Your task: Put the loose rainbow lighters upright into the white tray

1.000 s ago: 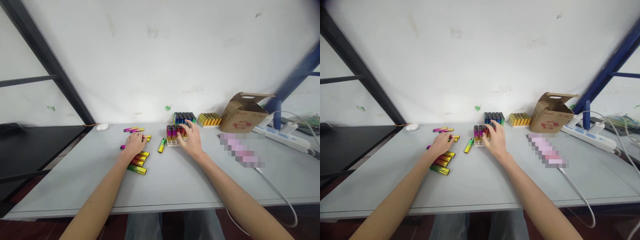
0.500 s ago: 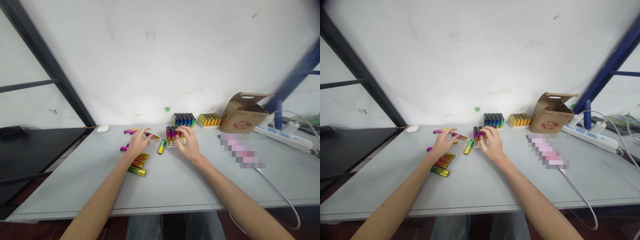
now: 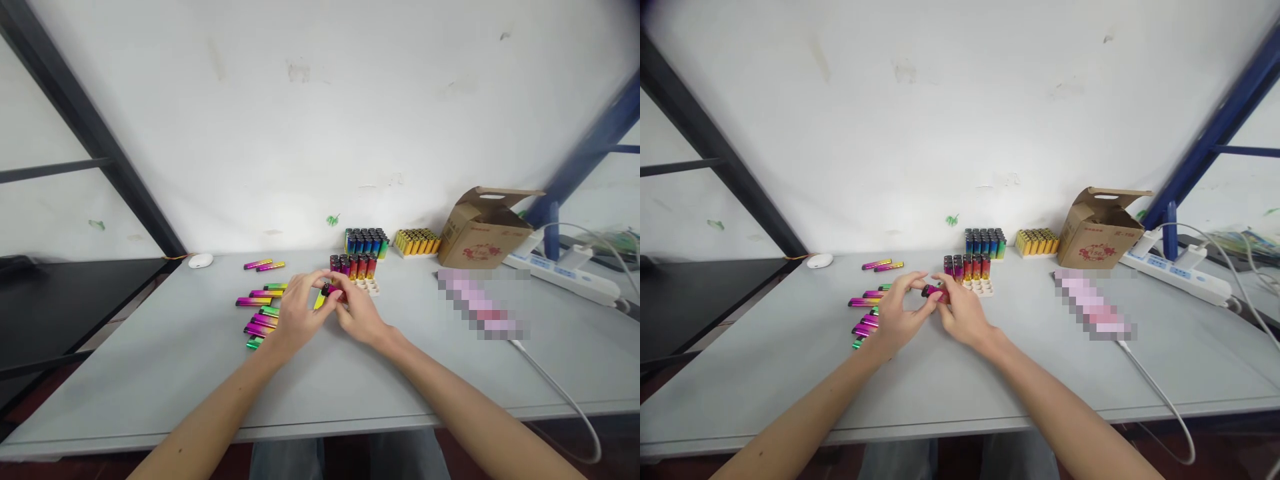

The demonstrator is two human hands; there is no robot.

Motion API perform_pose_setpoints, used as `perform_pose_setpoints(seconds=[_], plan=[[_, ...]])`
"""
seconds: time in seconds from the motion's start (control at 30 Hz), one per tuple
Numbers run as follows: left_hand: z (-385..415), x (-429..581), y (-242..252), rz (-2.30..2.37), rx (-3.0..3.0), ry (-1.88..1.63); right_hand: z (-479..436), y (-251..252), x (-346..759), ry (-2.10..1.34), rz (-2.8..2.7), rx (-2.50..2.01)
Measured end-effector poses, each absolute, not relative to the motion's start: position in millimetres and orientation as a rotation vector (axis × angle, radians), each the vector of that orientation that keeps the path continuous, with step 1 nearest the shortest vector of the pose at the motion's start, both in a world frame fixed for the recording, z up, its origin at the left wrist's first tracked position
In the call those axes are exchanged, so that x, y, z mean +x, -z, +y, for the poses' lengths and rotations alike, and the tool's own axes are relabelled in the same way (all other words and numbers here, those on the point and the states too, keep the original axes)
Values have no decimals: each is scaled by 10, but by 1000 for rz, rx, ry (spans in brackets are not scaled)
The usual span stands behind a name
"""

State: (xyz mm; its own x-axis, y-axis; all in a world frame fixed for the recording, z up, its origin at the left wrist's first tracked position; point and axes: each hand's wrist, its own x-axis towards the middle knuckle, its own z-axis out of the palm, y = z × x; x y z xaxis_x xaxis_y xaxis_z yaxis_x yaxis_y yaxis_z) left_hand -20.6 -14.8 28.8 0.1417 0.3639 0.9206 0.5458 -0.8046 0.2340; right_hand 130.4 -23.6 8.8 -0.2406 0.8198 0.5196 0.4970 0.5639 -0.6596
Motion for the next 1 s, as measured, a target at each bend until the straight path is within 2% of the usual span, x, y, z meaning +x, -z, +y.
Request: perform_pose_setpoints(seconds=[0.17,0.33,0.43,0.67,0.87,1.0], plan=[[-91,-300,-244,-1091,-2398,1717,-249,-155,1294,-559,-1757,-1036],[-10,-392,-208,-1288,-2548,1643,-135,-259,1326,-1205,-1271,-906],[36,-410,-172,-1360,-2611,1553,-95,-332,1405,-1407,-1006,-824],[53,-407,-144,-1328,-2698,1478,-70,-462,1582,-1526,-835,-704],[44,-413,-192,-1263,-2713,1408,-68,-500,1658,-1640,-988,-781],[45,-415,-208,-1216,-2714,1345,-58,-487,1671,-1737,-842,-801]])
